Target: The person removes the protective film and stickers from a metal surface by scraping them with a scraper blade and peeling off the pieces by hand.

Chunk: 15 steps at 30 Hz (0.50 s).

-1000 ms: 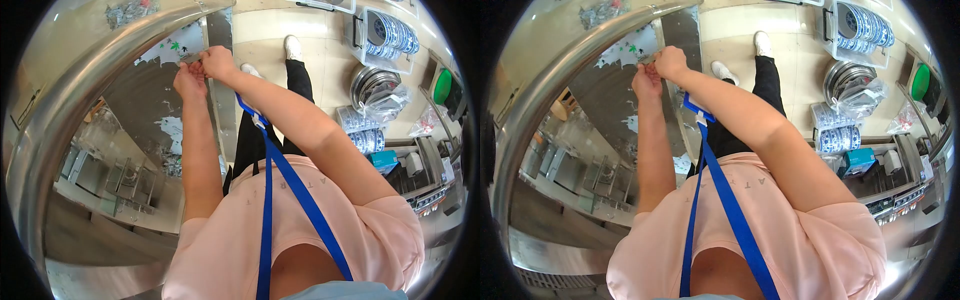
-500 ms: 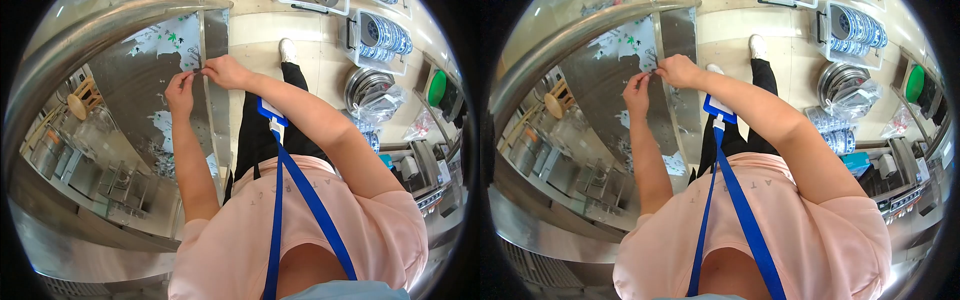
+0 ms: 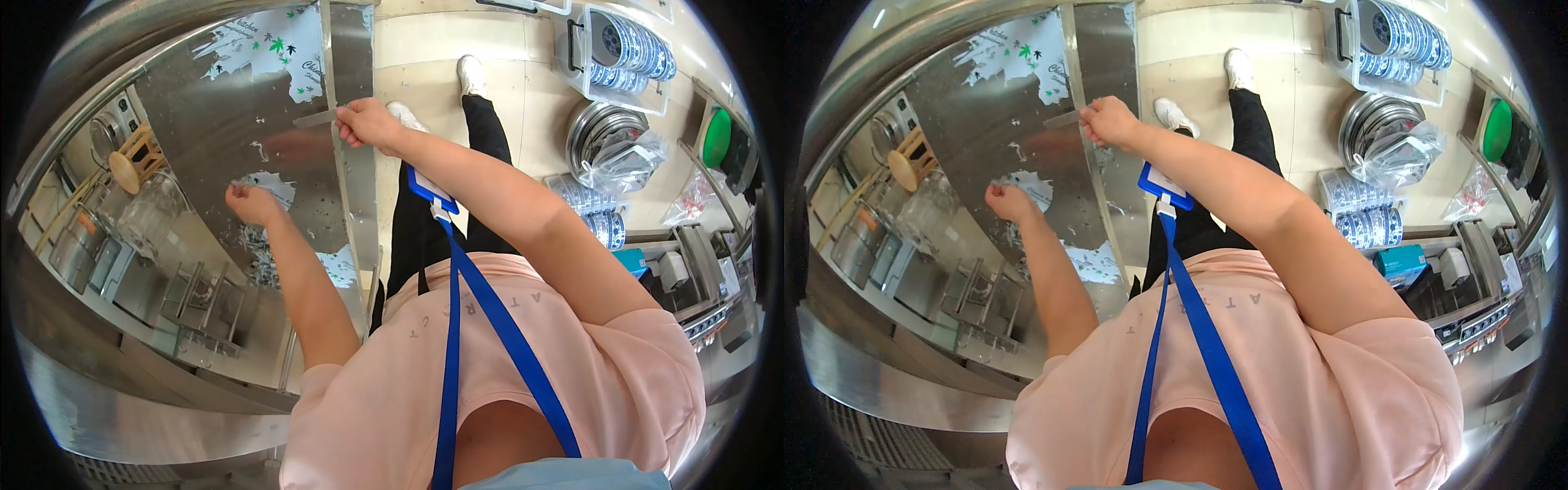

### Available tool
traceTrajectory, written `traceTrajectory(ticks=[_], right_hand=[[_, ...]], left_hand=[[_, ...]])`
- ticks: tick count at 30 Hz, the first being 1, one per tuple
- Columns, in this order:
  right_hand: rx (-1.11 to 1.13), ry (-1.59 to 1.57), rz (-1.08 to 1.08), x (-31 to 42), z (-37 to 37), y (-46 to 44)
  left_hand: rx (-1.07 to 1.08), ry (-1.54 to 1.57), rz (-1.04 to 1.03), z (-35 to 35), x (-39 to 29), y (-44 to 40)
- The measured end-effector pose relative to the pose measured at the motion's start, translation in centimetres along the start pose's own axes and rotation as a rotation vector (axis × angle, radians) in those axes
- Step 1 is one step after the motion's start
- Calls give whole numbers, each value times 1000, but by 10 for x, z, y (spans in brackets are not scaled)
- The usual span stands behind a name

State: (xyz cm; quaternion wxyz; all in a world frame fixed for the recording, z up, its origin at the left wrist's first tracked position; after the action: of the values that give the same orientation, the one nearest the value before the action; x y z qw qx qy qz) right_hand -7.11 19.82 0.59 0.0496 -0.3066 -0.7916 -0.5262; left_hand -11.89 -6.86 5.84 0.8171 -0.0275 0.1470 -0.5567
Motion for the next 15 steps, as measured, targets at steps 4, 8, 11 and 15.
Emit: traceTrajectory(ticks=[4, 8, 11, 15], right_hand=[[-42, -81, -9, -5, -4, 2], [-72, -144, -10, -9, -6, 0], [-145, -222, -25, -11, -8, -5], [-346, -234, 64, -15, -14, -9]], left_hand=[[-88, 42, -3, -13, 2, 7], [332, 747, 650, -20, -34, 22], [824, 811, 729, -25, -104, 59], [930, 909, 787, -48, -125, 70]])
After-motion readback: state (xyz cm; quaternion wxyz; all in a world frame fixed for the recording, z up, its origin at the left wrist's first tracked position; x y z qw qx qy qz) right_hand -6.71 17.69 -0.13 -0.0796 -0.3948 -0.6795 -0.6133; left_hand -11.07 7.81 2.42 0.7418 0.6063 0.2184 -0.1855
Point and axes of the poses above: each hand's wrist, its own y-axis away from the middle knuckle, its own z-axis out of the back of the hand, x = y × z, the point moved 2 cm from there along -y, towards the middle knuckle, and after that the axes turned 5 degrees about y, right-handed, at the moved point
